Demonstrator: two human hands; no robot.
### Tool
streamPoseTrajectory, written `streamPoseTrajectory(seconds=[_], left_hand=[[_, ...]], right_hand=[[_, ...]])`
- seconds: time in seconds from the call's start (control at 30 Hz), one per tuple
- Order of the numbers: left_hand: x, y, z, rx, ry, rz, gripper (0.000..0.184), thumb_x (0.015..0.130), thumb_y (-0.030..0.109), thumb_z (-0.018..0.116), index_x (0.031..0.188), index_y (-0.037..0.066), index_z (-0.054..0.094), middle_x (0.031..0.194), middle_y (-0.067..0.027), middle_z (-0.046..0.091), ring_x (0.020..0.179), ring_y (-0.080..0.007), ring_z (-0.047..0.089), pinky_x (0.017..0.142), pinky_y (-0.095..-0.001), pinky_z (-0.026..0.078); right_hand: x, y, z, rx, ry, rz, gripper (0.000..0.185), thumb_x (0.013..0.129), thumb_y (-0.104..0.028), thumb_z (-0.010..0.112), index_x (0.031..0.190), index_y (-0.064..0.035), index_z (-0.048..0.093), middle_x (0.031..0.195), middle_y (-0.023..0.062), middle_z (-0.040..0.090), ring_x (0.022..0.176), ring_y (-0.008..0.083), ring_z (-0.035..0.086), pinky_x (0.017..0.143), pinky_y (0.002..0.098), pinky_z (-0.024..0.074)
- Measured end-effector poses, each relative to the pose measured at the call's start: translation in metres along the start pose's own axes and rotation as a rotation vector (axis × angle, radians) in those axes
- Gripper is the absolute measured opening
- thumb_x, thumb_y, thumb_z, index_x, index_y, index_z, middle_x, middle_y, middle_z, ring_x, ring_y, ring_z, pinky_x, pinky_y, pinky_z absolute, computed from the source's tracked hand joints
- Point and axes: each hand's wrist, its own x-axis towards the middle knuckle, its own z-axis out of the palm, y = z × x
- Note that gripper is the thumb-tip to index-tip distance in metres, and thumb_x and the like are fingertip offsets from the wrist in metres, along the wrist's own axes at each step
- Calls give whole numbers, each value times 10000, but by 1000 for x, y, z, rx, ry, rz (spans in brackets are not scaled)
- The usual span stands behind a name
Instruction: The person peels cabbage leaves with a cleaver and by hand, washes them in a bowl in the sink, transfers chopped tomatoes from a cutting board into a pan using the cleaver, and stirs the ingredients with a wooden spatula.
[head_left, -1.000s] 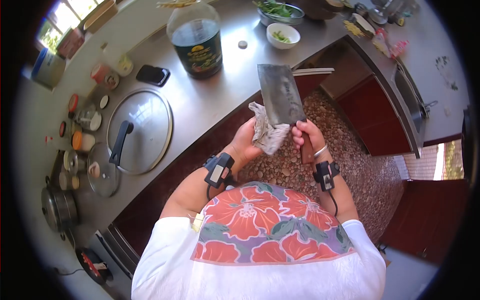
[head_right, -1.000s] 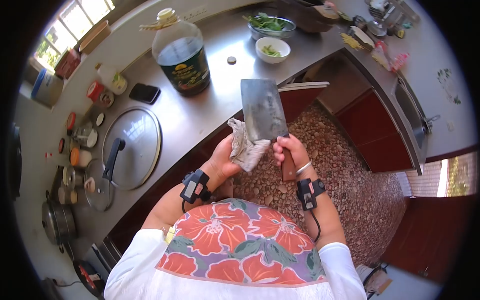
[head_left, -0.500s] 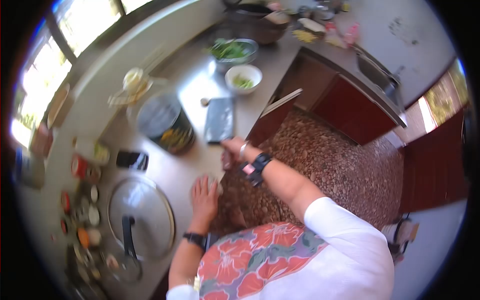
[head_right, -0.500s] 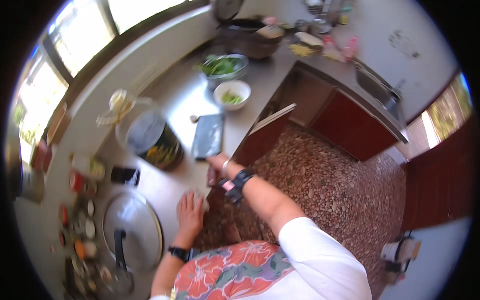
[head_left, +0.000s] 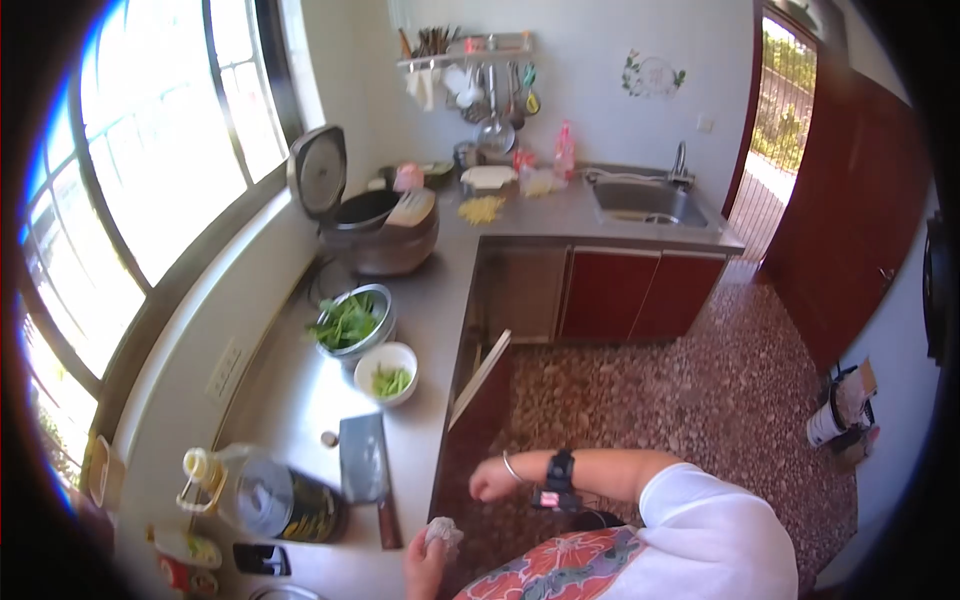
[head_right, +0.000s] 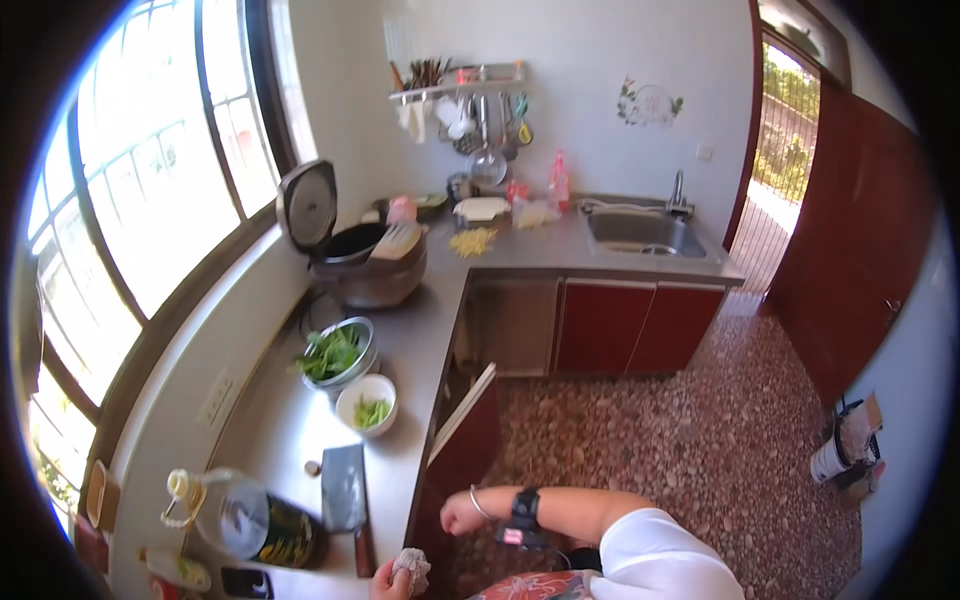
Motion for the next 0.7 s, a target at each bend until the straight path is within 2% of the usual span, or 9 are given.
streamPoseTrajectory(seconds=[0.07, 0.13, 0.2, 0.23, 0.33, 0.43, 0.47, 0.6, 0.7], left_hand=[[42, 38, 51, 213, -79, 339, 327, 848, 81, 562, 1154, -33, 561, 1191, -163, 570, 1120, -239, 536, 939, -338, 436], [99, 56, 109, 345, -266, 539, 338, 869, 130, 559, 1174, -16, 553, 1211, -161, 560, 1147, -223, 522, 968, -317, 404], [140, 55, 163, 210, -259, 220, 331, 893, 141, 530, 1190, -5, 548, 1195, -139, 569, 1135, -203, 522, 962, -307, 403], [159, 56, 182, 188, -269, 277, 326, 905, 129, 510, 1206, 9, 544, 1132, -102, 598, 1081, -172, 542, 931, -298, 425], [195, 76, 224, 192, -475, -15, 315, 904, 110, 512, 1200, 9, 551, 1090, -73, 610, 1009, -142, 565, 889, -281, 451], [251, 103, 253, 7, -188, 54, 259, 887, 84, 523, 1126, 2, 584, 996, -45, 632, 908, -125, 585, 817, -266, 479], [273, 114, 256, -63, -82, 88, 249, 886, 88, 523, 1110, 1, 588, 986, -44, 635, 888, -124, 587, 797, -267, 484], [363, 147, 234, 414, 378, 318, 232, 886, 157, 536, 1038, 2, 619, 883, -113, 666, 797, -180, 631, 701, -311, 490], [403, 184, 223, 914, 714, 404, 196, 857, 229, 582, 854, 35, 600, 729, -169, 605, 655, -334, 592, 588, -400, 464]], right_hand=[[-35, 0, -27, -256, -265, 92, 200, 728, -161, 619, 877, -45, 684, 826, 95, 674, 752, 233, 642, 679, 345, 514], [-53, 39, -41, -79, -148, 2, 208, 773, -148, 594, 932, -34, 665, 875, 111, 676, 829, 233, 632, 741, 351, 496], [-99, -21, -138, -168, -152, 114, 228, 781, -167, 607, 968, -48, 661, 881, 102, 679, 818, 210, 632, 737, 337, 497], [-120, -41, -179, -209, -151, 168, 239, 786, -177, 614, 986, -54, 660, 884, 98, 680, 812, 199, 632, 735, 330, 497], [-197, 32, -264, 144, 477, 13, 304, 793, -197, 644, 1049, -34, 642, 920, 83, 686, 832, 161, 645, 754, 293, 514], [-263, 73, -341, 30, 662, 132, 282, 834, -182, 633, 1069, -26, 633, 926, 77, 684, 816, 137, 649, 758, 273, 515], [-276, 80, -358, 255, 664, 232, 284, 852, -175, 624, 1081, -8, 619, 933, 80, 678, 803, 129, 646, 746, 271, 516], [-282, 113, -418, 483, 675, 305, 272, 870, -150, 599, 1083, 19, 599, 940, 102, 671, 821, 141, 647, 747, 273, 523], [-257, 134, -480, 416, 633, 271, 259, 880, -132, 582, 1082, 29, 594, 935, 109, 669, 830, 148, 648, 762, 272, 521]])
